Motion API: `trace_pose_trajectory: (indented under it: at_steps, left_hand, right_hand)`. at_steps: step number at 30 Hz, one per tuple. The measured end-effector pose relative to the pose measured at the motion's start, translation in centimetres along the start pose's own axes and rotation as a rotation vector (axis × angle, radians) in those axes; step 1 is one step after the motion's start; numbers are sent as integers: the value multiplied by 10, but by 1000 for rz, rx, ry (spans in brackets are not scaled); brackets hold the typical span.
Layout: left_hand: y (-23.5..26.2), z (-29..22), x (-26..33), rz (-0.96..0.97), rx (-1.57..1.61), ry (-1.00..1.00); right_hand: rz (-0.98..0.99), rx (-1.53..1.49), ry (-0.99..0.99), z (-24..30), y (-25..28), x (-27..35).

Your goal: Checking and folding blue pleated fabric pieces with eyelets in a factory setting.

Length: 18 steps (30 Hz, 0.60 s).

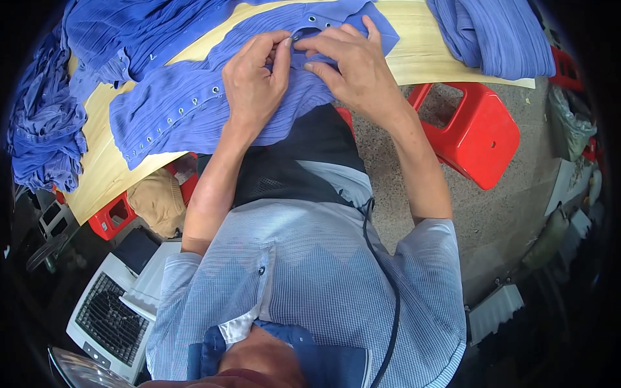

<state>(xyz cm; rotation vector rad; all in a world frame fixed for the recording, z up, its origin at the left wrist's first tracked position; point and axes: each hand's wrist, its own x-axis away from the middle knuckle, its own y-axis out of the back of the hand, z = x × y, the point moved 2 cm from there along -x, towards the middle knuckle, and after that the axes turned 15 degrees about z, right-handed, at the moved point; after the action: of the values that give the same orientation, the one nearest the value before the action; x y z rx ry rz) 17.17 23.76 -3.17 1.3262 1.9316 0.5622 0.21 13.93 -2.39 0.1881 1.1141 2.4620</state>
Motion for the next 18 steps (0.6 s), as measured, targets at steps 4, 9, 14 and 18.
trace_pose_trajectory:
  at_steps: [4, 9, 14, 18]
  left_hand:
    - [0, 0, 0, 3, 2, 9]
    - [1, -1, 0, 5, 4, 12]
    - [-2, 1, 0, -9, 37, 25]
    - [-1, 0, -1, -3, 28, 20]
  right_hand:
    - [77, 102, 23, -1, 8, -1]
    - [51, 191, 51, -3, 11, -1]
    - [-117, 132, 111, -4, 10, -1]
    - [-111, 100, 77, -5, 0, -6]
